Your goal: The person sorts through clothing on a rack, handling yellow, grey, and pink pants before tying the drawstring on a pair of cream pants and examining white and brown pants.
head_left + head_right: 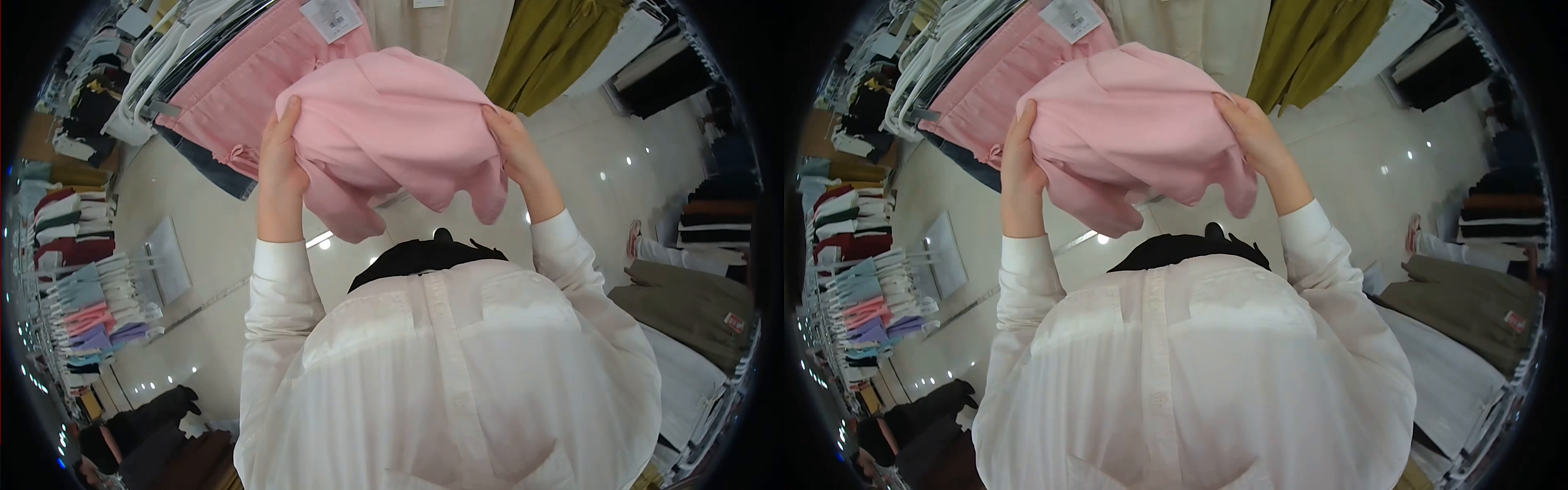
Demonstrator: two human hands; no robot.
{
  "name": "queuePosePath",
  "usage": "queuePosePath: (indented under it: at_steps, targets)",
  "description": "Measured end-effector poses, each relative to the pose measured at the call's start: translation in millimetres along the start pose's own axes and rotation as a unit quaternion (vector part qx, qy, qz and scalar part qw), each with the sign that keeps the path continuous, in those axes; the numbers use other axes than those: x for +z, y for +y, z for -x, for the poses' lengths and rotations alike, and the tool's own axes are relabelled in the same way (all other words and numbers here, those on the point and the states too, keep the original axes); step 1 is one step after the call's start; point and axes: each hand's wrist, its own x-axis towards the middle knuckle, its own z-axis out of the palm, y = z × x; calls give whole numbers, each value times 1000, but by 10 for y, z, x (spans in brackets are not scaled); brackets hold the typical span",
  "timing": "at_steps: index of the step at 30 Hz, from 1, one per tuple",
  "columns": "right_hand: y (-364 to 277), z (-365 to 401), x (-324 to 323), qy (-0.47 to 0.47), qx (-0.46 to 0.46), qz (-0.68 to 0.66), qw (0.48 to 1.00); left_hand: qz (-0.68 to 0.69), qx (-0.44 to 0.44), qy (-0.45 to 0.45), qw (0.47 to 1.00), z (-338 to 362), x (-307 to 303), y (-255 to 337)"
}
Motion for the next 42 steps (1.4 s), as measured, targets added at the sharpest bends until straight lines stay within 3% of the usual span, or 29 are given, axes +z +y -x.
queuePosePath:
  at_steps: [2, 5, 21, 29, 42]
  targets:
    - [71, 63, -37, 79, 41, -20, 996, -6, -19, 0, 1000, -4, -7, -69]
    - [238, 177, -51, 106, 40, 14, 993, -9, -30, -1, 1000, 14, -32, -141]
    - [351, 347, 79, 133, -24, 56, 989, 2, -42, -11, 999, 56, -249, -201]
    - [444, 315, -19, 180, 4, 6, 984, 2, -49, 34, 998, 64, -327, -352]
    - [386, 88, -389, 101, 58, 71, 991, -21, -3, 59, 998, -241, -345, -711]
